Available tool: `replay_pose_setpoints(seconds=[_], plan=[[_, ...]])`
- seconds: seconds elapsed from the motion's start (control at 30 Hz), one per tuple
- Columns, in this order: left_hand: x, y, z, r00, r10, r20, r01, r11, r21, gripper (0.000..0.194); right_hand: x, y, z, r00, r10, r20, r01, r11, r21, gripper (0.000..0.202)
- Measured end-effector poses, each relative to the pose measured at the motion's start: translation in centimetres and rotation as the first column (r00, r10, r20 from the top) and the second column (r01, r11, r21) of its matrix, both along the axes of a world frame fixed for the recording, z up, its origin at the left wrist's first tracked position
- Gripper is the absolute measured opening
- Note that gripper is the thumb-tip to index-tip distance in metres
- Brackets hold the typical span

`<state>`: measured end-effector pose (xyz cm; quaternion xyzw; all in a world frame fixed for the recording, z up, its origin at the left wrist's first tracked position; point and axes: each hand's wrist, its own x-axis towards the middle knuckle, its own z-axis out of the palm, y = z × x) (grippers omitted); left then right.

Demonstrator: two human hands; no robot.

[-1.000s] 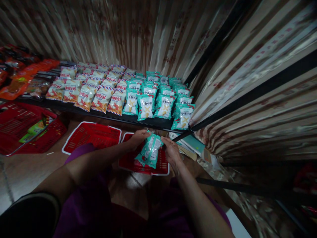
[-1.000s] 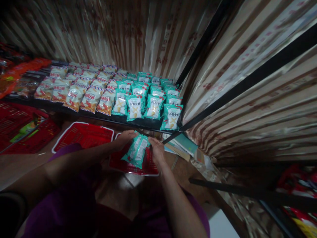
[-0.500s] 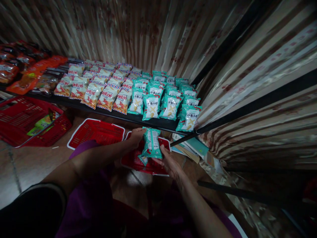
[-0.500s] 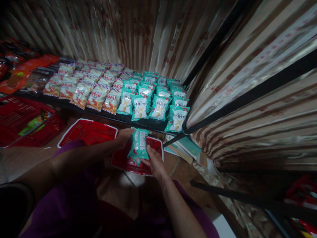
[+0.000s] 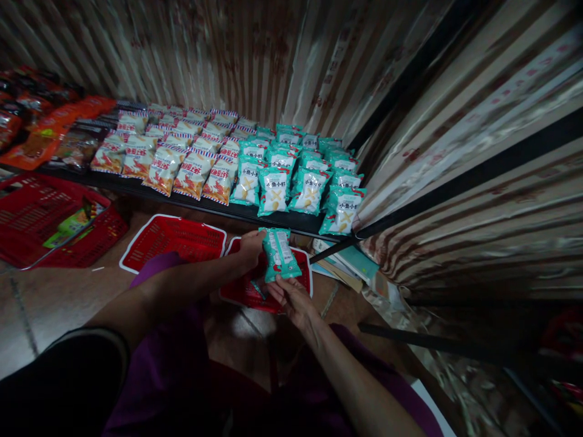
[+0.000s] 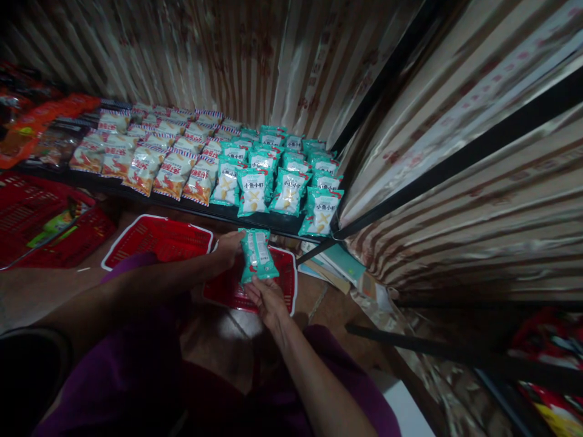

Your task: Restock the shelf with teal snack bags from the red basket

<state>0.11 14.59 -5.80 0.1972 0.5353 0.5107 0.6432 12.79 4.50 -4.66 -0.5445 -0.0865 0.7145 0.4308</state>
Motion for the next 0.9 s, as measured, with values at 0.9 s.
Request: replay_pose_setpoints(seconds=[0.9], plan=[[-7.1,0.5,1.8,0.869,-0.469,-0.155,0.492,0.852,0.177,0.049,0.0,-1.0,1.4,0.900,0.165,0.402,-0.313,0.889,0.335,0.036]])
